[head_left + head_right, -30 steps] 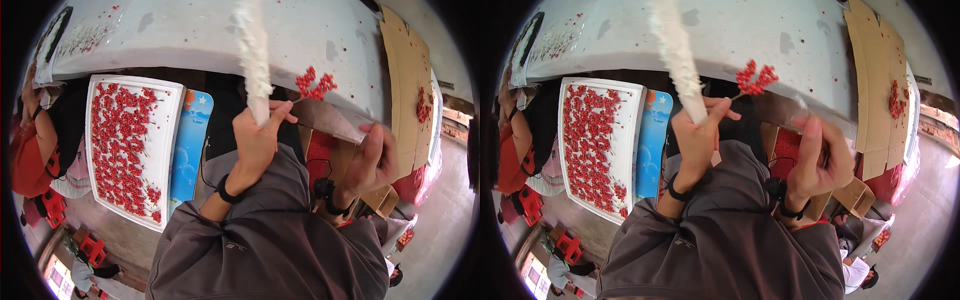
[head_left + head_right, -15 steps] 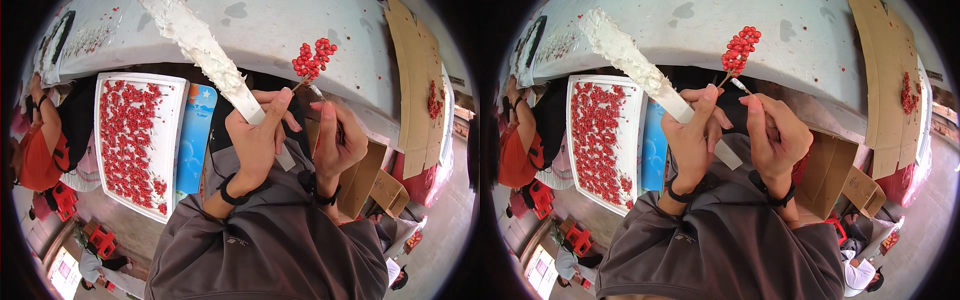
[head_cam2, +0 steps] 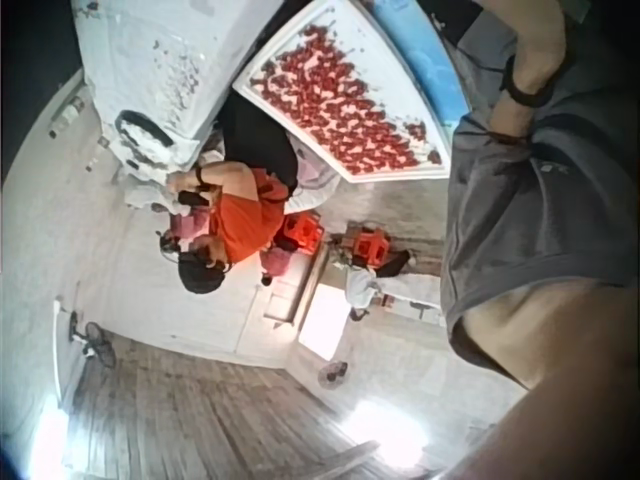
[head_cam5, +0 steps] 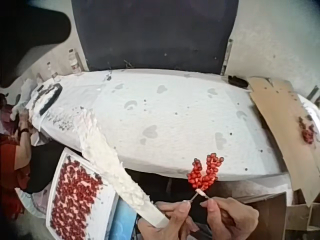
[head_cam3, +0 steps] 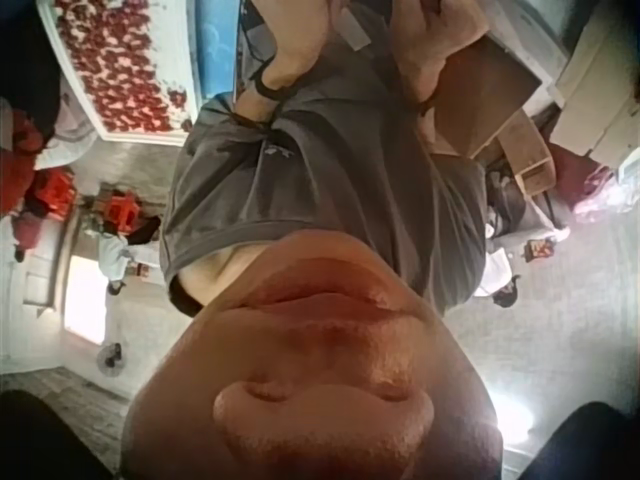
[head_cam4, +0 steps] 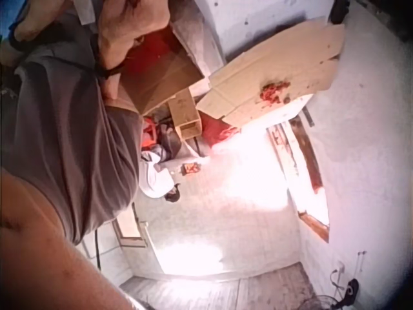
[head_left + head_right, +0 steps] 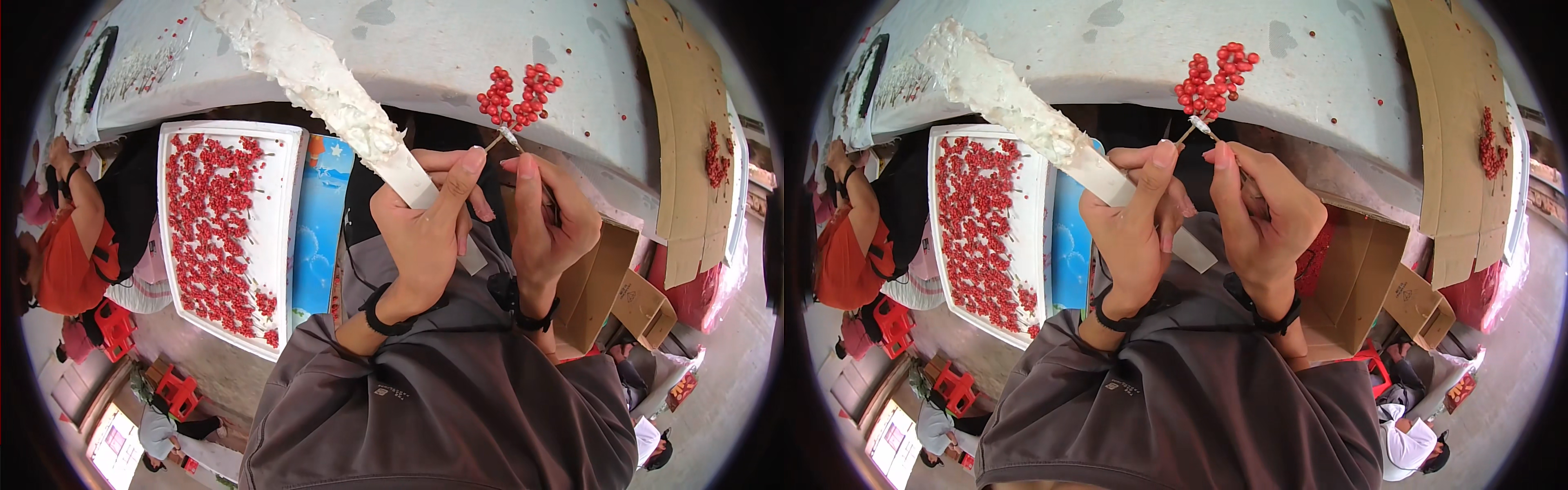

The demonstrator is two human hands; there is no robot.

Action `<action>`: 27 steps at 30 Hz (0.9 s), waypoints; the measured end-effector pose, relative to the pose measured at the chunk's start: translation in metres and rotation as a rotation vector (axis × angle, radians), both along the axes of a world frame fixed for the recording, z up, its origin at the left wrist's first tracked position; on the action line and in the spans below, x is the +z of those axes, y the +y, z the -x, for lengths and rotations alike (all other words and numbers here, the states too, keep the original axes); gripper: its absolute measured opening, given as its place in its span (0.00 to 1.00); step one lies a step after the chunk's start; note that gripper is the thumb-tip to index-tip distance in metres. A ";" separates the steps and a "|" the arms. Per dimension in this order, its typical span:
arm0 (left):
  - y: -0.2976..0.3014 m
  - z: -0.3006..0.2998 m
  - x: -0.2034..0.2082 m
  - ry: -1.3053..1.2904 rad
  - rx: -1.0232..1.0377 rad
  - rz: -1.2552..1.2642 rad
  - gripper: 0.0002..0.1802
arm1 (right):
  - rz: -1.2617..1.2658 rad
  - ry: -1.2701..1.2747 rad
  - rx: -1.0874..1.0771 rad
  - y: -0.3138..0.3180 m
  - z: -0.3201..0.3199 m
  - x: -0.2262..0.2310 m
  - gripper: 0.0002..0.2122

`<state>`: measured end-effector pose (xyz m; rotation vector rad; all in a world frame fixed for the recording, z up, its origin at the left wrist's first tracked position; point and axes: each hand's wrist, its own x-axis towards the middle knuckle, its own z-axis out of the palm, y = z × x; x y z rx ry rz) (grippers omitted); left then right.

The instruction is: The person is assembling red decorative berries onto floral stems.

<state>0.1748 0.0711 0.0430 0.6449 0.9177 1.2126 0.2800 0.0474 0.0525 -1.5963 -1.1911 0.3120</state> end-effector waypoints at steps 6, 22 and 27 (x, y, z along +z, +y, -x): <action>0.000 0.001 0.001 0.005 0.027 -0.014 0.09 | 0.041 -0.020 -0.008 0.000 0.001 0.002 0.02; -0.001 0.001 0.001 0.042 0.093 -0.014 0.09 | 0.040 -0.013 -0.081 0.001 0.004 0.001 0.03; -0.001 -0.001 0.004 0.059 0.115 0.019 0.09 | 0.040 0.011 -0.030 -0.004 0.010 0.004 0.02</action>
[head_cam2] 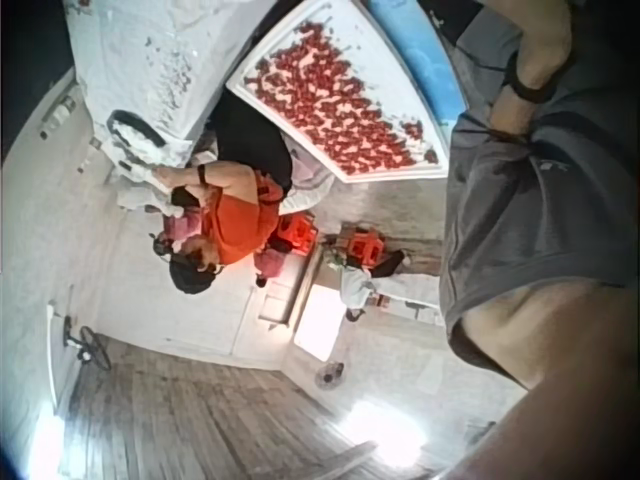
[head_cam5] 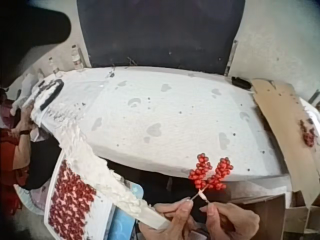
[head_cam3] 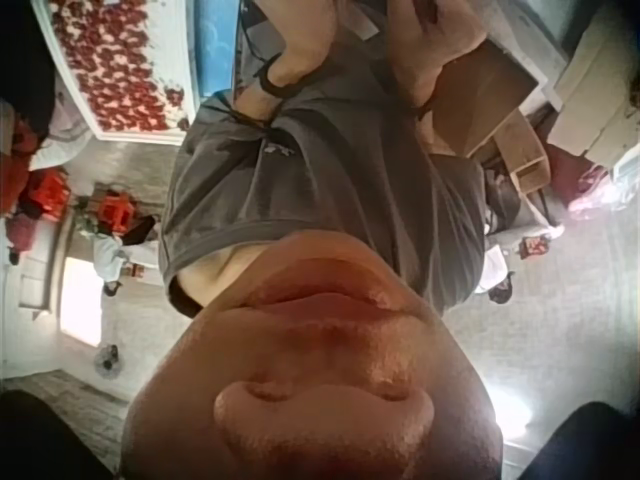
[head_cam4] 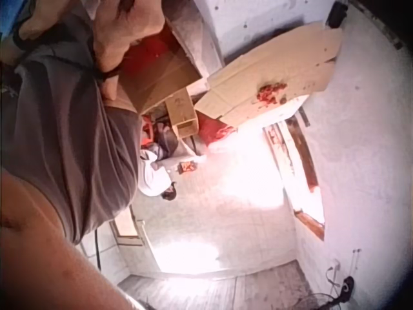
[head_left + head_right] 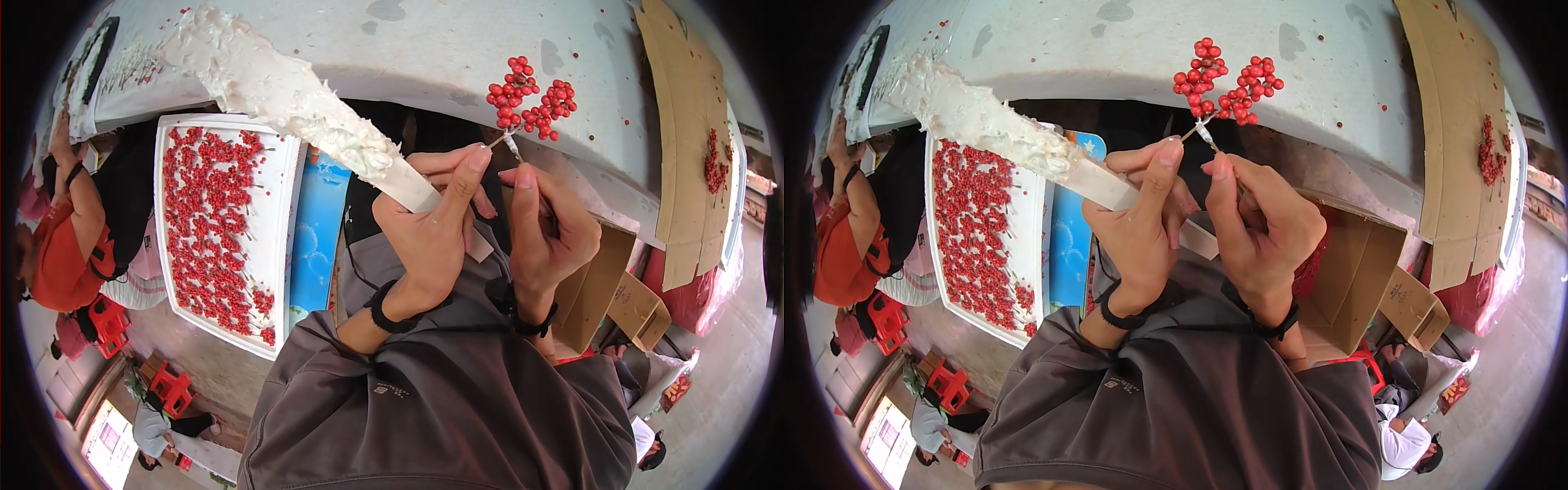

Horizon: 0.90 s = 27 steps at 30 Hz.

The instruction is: The person is assembling red decorative berries onto floral stems.

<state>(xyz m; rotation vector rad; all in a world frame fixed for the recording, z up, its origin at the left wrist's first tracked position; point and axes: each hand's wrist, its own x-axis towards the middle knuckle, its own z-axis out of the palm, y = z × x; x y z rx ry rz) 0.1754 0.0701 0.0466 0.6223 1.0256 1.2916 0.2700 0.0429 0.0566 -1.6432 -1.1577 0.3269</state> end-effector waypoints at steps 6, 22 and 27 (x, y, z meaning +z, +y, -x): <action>0.001 0.000 -0.005 -0.005 0.016 -0.048 0.09 | -0.029 0.000 -0.053 0.001 -0.005 -0.002 0.02; 0.000 -0.002 -0.007 -0.045 -0.005 -0.026 0.09 | -0.025 0.003 -0.024 0.002 -0.001 -0.003 0.02; 0.001 -0.003 -0.008 -0.054 0.002 -0.024 0.09 | 0.007 -0.006 -0.020 0.003 -0.002 -0.002 0.02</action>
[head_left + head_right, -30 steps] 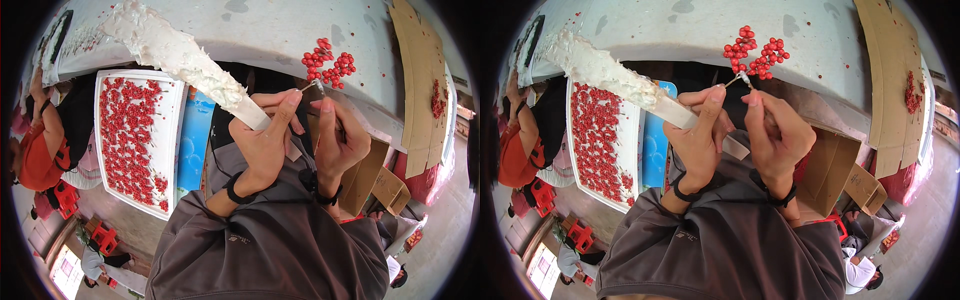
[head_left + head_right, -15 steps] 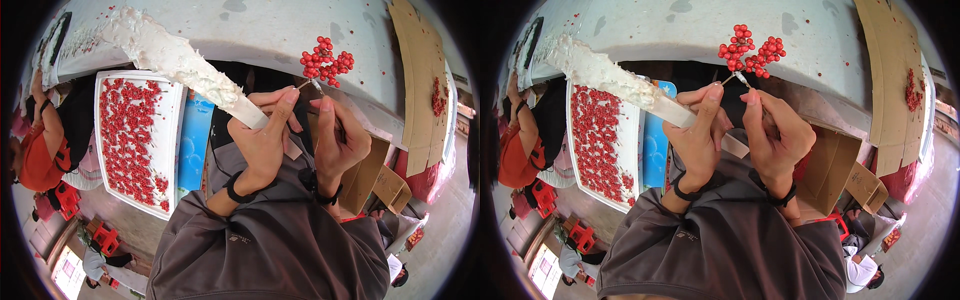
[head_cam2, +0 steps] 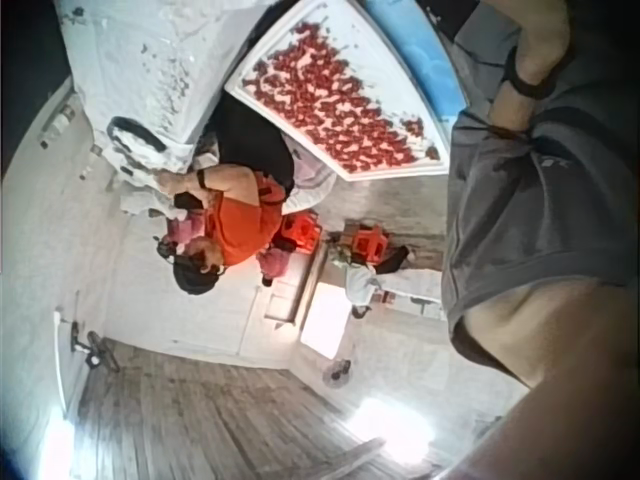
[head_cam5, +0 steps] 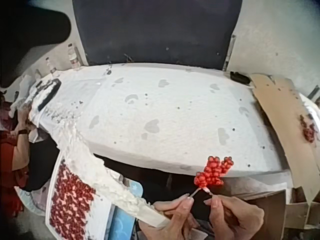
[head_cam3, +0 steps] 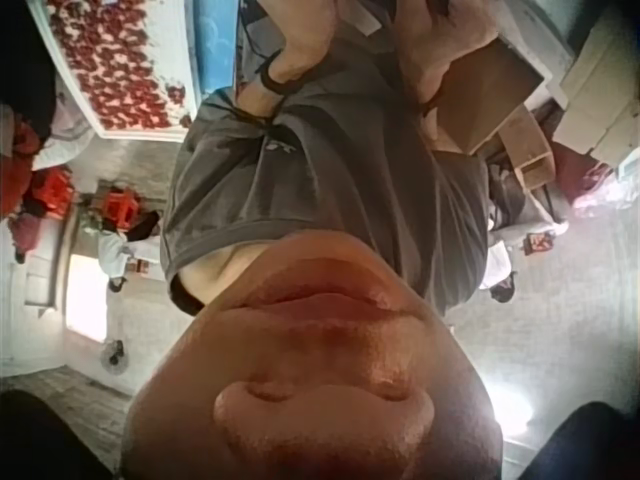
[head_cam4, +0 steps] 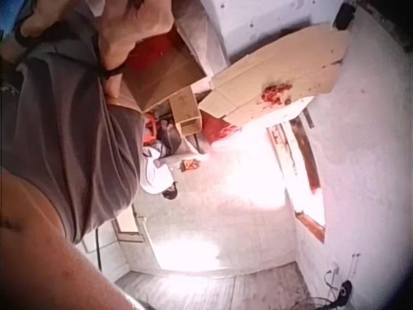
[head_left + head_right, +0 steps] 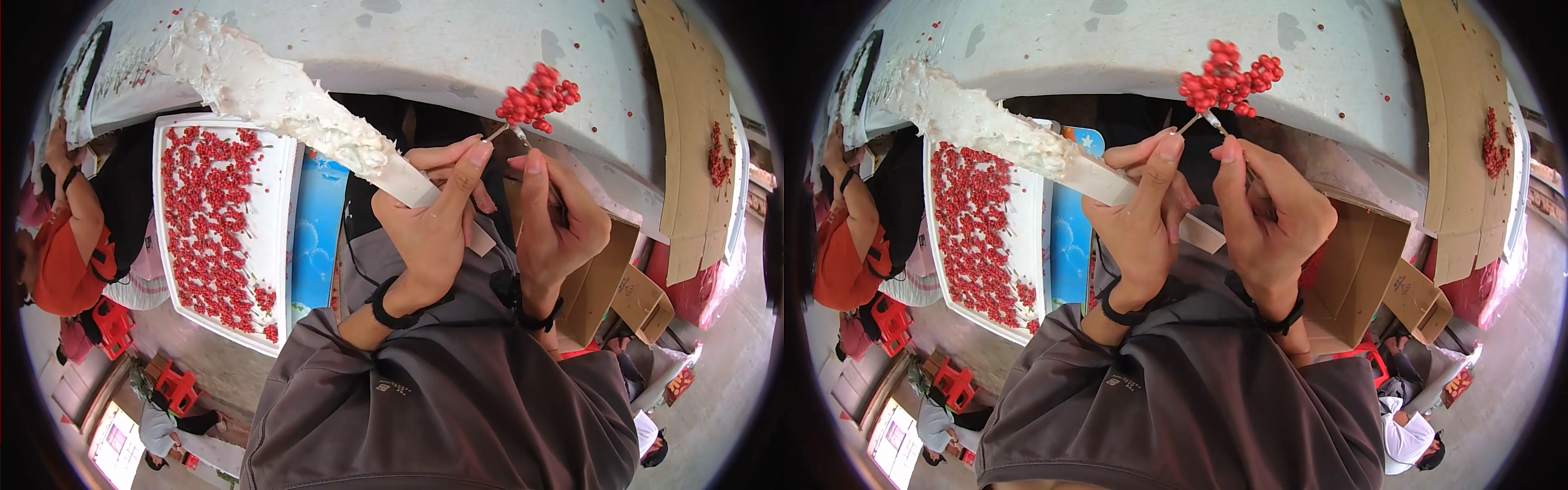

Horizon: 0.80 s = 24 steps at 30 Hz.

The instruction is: The person is assembling red decorative berries onto floral stems.

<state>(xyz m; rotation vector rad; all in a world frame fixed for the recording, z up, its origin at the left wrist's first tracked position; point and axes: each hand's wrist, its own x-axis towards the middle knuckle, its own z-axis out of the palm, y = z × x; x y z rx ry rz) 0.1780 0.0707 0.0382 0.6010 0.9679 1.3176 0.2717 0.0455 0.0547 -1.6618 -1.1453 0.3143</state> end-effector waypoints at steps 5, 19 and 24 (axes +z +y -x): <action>-0.001 0.000 -0.003 -0.022 -0.015 0.007 0.09 | 0.037 0.003 -0.030 0.000 0.000 0.000 0.02; -0.001 0.004 -0.001 -0.070 -0.061 0.100 0.09 | 0.063 0.116 0.057 -0.002 0.003 0.001 0.03; 0.002 0.002 -0.006 -0.085 -0.031 0.090 0.08 | -0.001 0.084 0.030 -0.003 0.000 0.002 0.03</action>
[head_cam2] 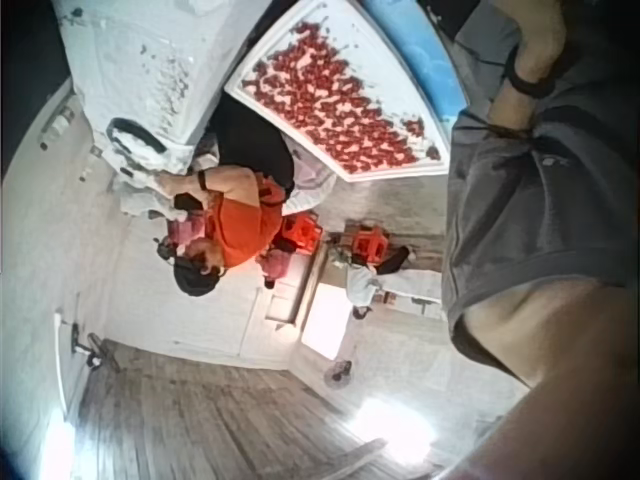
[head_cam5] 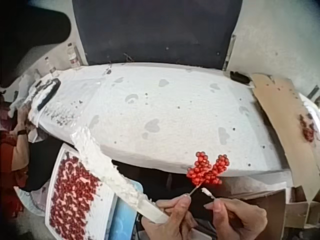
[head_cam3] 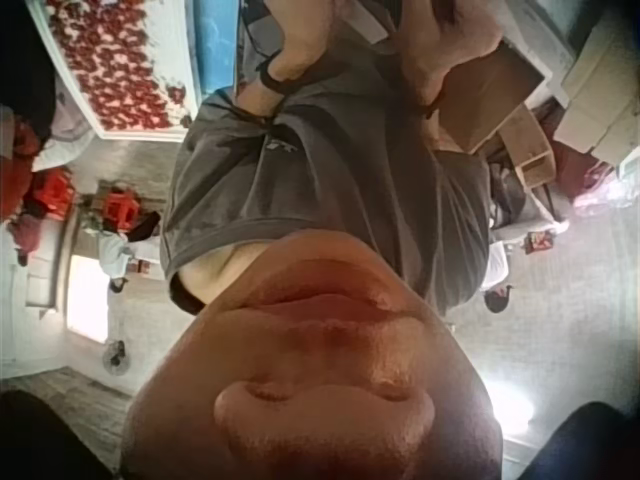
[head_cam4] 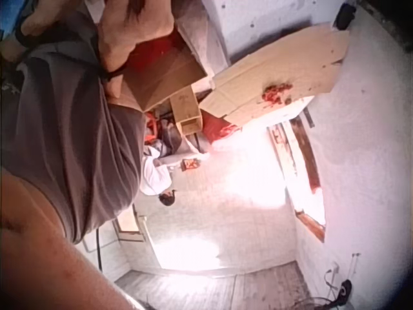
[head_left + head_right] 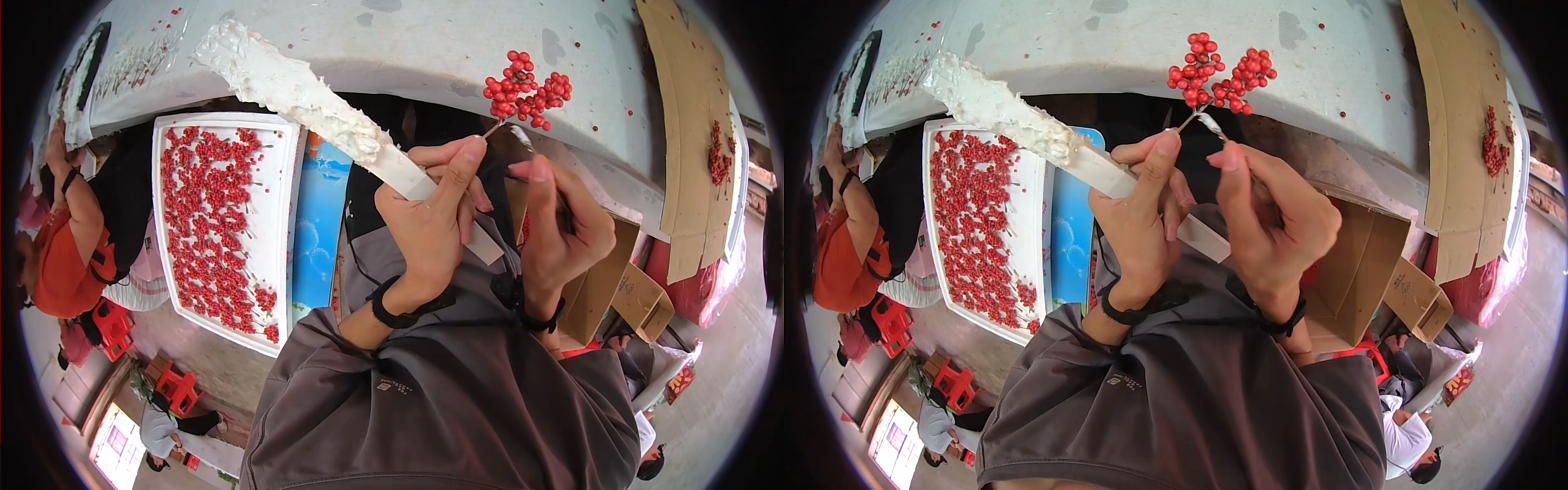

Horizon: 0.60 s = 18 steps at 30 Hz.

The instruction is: The person is assembling red decorative berries onto floral stems.

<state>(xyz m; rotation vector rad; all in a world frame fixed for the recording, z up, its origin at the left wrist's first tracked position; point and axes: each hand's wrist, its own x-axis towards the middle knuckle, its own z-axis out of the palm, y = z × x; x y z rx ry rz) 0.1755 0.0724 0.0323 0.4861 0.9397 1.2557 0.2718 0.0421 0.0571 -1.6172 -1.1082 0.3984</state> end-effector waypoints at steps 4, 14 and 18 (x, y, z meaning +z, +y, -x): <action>0.001 0.006 -0.005 0.063 0.019 0.026 0.08 | -0.083 -0.016 -0.004 -0.003 -0.002 0.007 0.03; -0.006 -0.003 -0.041 0.235 0.076 -0.094 0.08 | -0.013 -0.186 0.140 0.042 0.044 0.060 0.06; -0.010 0.003 -0.037 0.350 0.083 -0.155 0.08 | -0.037 -0.226 0.216 0.064 0.054 0.060 0.03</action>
